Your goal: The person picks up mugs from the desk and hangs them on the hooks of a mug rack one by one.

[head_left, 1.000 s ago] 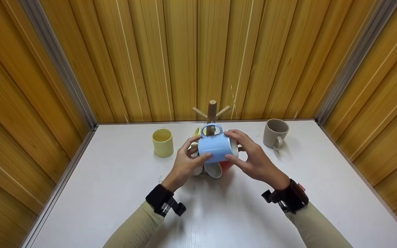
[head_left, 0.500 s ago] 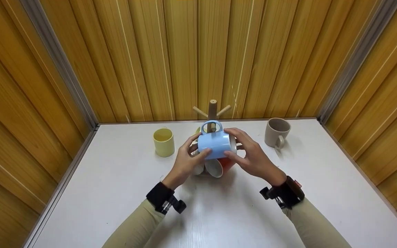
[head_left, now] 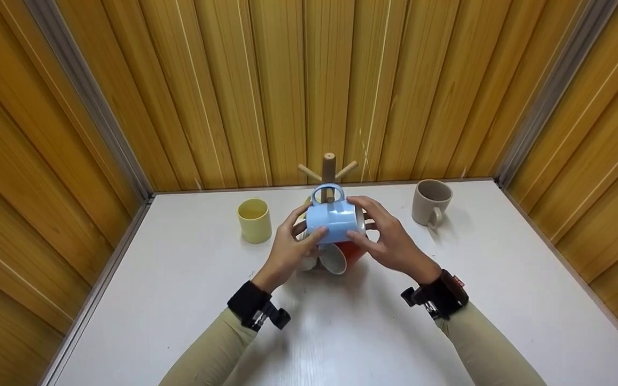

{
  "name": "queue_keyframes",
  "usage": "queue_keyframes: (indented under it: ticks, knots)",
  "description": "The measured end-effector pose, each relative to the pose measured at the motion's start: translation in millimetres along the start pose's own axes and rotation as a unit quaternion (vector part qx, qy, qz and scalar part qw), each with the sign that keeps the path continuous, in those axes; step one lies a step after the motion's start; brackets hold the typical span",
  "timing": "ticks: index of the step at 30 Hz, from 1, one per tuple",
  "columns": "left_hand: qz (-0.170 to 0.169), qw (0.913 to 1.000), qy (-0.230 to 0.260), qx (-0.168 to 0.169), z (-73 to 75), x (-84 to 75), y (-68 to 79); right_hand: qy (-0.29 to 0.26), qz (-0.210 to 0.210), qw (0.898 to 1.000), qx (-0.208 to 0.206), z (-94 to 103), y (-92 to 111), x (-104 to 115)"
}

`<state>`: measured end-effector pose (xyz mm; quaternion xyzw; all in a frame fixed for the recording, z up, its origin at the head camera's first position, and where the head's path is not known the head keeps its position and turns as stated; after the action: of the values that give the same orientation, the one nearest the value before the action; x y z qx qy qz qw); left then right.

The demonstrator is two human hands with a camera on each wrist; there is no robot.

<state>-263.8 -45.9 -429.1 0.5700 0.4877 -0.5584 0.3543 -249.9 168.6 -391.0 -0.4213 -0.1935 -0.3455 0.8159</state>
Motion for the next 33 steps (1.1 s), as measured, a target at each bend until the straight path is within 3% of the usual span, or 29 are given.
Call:
queue_keyframes:
  ticks: [23, 33]
  knots:
    - [-0.017, 0.9996, -0.021, -0.008, 5.7, -1.5, 2.3, 0.002, -0.047, 0.999, -0.008, -7.5, 0.7, -8.7]
    - [-0.048, 0.9956, -0.077, -0.021, 5.5, -0.9, 8.6, -0.010, -0.058, 0.998, -0.005, -9.8, 13.1, -17.8]
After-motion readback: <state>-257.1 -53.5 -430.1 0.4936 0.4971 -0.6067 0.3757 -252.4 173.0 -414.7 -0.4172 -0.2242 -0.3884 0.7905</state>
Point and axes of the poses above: each hand's wrist, its own y-axis away from the middle knuckle, its own z-axis out of the back of the hand, x = y × z, the point moved 4 cm from there along -y, towards the middle knuckle, and after that the axes turned 1 degree about -z, right-handed, at the moved point
